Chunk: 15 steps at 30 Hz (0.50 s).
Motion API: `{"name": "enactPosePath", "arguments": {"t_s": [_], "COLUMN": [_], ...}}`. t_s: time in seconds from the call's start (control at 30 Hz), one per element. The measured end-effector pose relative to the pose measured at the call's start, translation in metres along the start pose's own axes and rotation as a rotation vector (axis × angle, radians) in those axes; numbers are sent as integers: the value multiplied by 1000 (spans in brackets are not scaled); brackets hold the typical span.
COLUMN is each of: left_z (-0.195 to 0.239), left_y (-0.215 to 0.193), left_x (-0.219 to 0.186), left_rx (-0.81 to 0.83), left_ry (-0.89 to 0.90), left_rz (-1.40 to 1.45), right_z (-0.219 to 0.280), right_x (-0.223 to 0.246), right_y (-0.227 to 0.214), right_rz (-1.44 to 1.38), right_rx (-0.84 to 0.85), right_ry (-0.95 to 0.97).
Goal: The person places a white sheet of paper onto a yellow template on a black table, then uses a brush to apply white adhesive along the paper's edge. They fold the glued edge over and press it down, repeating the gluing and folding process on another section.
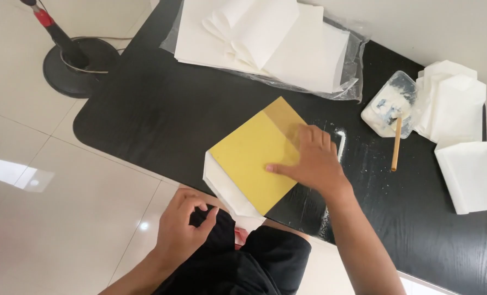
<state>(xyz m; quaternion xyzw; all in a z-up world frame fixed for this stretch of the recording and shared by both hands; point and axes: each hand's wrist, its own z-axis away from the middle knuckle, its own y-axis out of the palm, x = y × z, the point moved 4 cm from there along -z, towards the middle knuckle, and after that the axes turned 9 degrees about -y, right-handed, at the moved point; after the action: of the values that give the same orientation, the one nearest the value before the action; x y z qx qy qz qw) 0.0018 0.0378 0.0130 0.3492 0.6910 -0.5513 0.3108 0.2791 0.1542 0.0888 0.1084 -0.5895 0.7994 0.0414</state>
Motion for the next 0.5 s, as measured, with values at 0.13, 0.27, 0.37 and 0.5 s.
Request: {"name": "enactPosePath", "arguments": {"t_s": [0.13, 0.27, 0.37, 0.5], "left_z": [-8, -14, -17, -23], "left_y": [-9, -10, -15, -24], "left_x": [-22, -23, -13, -10], "left_rx": [376, 468, 387, 285], "left_ry": [-375, -696, -681, -476], "left_rz": [229, 212, 314, 378], "right_z": [-19, -10, 17, 69], "right_x": [-15, -11, -13, -39], "right_y": [-3, -12, -9, 1], "right_rz": [-47, -211, -414, -534], "right_rx": [-46, -7, -144, -516], "right_ry": [86, 271, 282, 181]}}
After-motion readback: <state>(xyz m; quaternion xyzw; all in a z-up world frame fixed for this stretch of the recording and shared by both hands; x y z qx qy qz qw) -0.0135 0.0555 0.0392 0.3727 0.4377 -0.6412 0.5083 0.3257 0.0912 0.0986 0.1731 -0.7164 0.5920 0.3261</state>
